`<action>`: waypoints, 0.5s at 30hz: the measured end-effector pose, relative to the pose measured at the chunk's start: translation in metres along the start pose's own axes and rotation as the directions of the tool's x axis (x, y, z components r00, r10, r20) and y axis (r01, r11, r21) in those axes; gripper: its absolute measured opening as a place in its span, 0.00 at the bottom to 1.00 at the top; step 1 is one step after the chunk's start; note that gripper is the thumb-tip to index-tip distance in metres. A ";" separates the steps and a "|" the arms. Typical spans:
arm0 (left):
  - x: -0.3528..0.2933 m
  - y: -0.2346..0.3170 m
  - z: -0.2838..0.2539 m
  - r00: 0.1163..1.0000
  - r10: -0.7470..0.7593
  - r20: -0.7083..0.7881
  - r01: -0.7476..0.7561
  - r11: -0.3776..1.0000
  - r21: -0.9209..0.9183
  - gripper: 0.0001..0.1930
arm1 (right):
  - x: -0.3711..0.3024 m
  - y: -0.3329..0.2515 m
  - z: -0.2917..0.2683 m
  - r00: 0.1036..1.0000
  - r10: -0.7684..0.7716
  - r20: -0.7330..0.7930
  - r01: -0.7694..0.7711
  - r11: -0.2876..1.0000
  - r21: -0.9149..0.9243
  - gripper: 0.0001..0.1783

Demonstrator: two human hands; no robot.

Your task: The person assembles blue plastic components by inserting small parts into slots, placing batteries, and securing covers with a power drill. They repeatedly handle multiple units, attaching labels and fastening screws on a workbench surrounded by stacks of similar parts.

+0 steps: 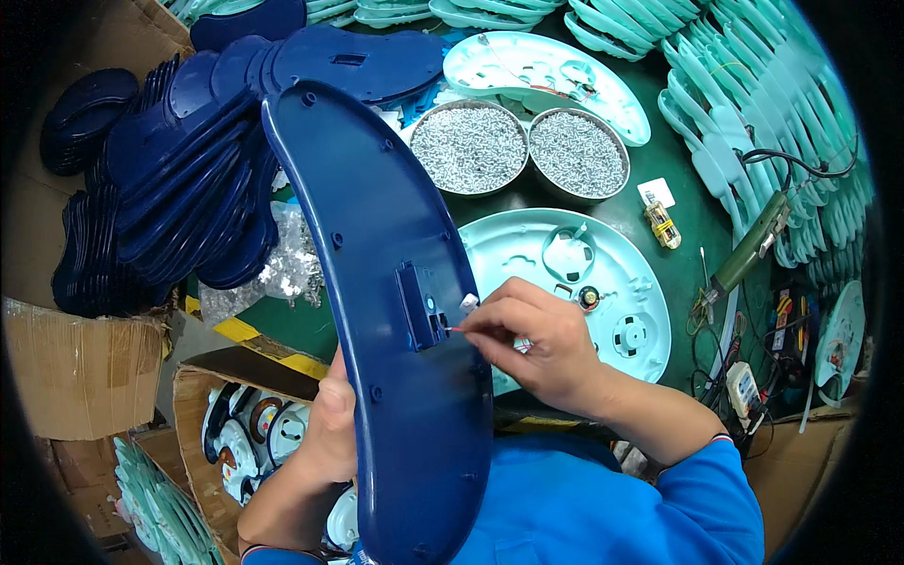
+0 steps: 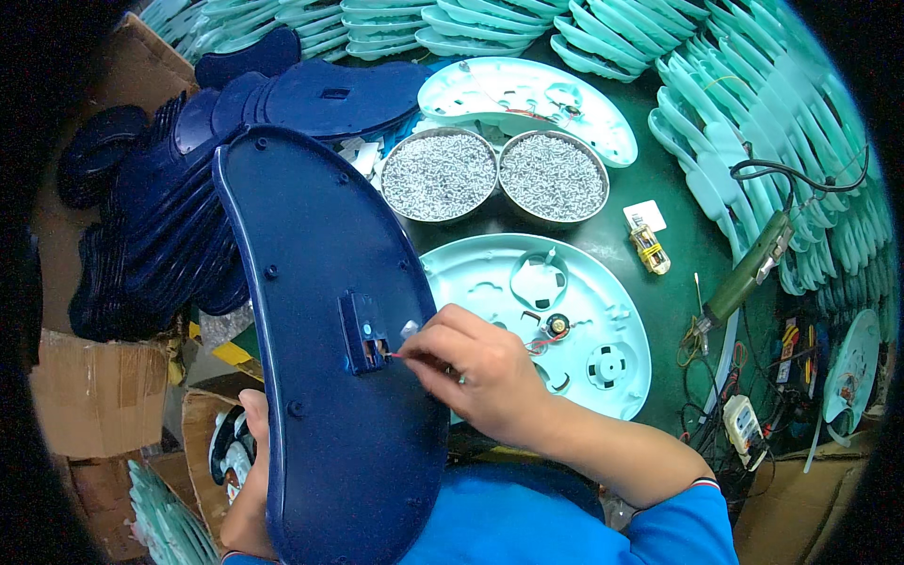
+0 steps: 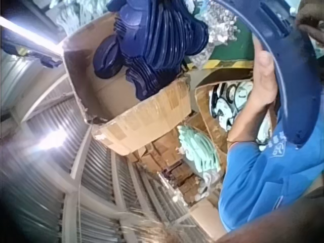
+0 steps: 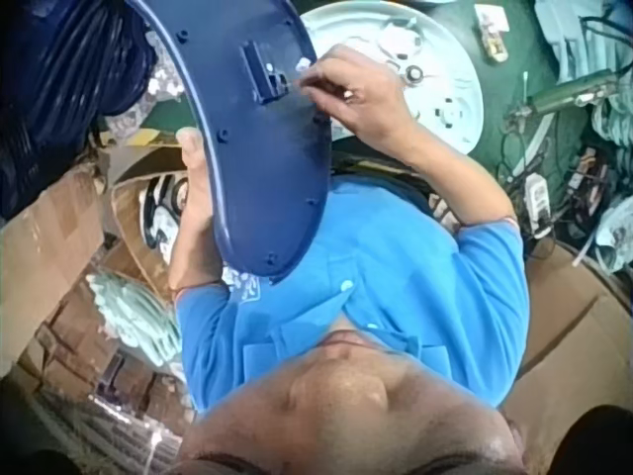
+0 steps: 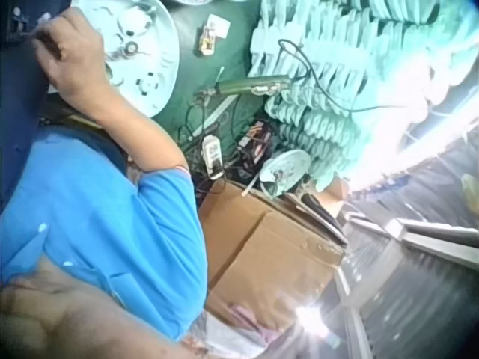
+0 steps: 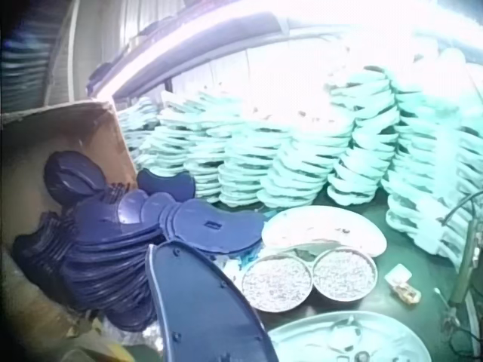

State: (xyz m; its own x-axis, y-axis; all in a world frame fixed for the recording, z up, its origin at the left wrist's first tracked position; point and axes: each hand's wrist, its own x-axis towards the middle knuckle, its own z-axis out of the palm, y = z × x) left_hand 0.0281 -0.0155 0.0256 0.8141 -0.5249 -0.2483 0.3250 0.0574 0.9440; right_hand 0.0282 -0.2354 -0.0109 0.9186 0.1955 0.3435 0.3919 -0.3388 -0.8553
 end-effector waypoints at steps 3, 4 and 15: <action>0.000 -0.010 -0.019 0.992 -0.032 0.124 0.026 0.999 0.047 0.54 | -0.002 0.001 0.008 0.991 -0.118 -0.057 0.117 0.993 -0.031 0.10; 0.000 -0.010 -0.019 0.995 -0.011 0.102 0.007 0.999 0.038 0.53 | -0.002 0.001 0.011 0.991 -0.115 -0.070 0.113 0.993 -0.024 0.09; -0.002 -0.002 -0.006 0.999 0.004 -0.039 -0.007 0.998 -0.067 0.53 | -0.020 -0.004 0.023 0.937 -0.344 -0.064 0.311 0.902 -0.300 0.16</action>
State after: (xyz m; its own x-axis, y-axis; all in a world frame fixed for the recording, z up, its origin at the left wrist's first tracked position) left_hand 0.0289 -0.0091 0.0229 0.8335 -0.4915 -0.2525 0.3509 0.1177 0.9290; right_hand 0.0070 -0.2168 -0.0228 0.7288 0.2407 0.6410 0.6543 -0.5208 -0.5484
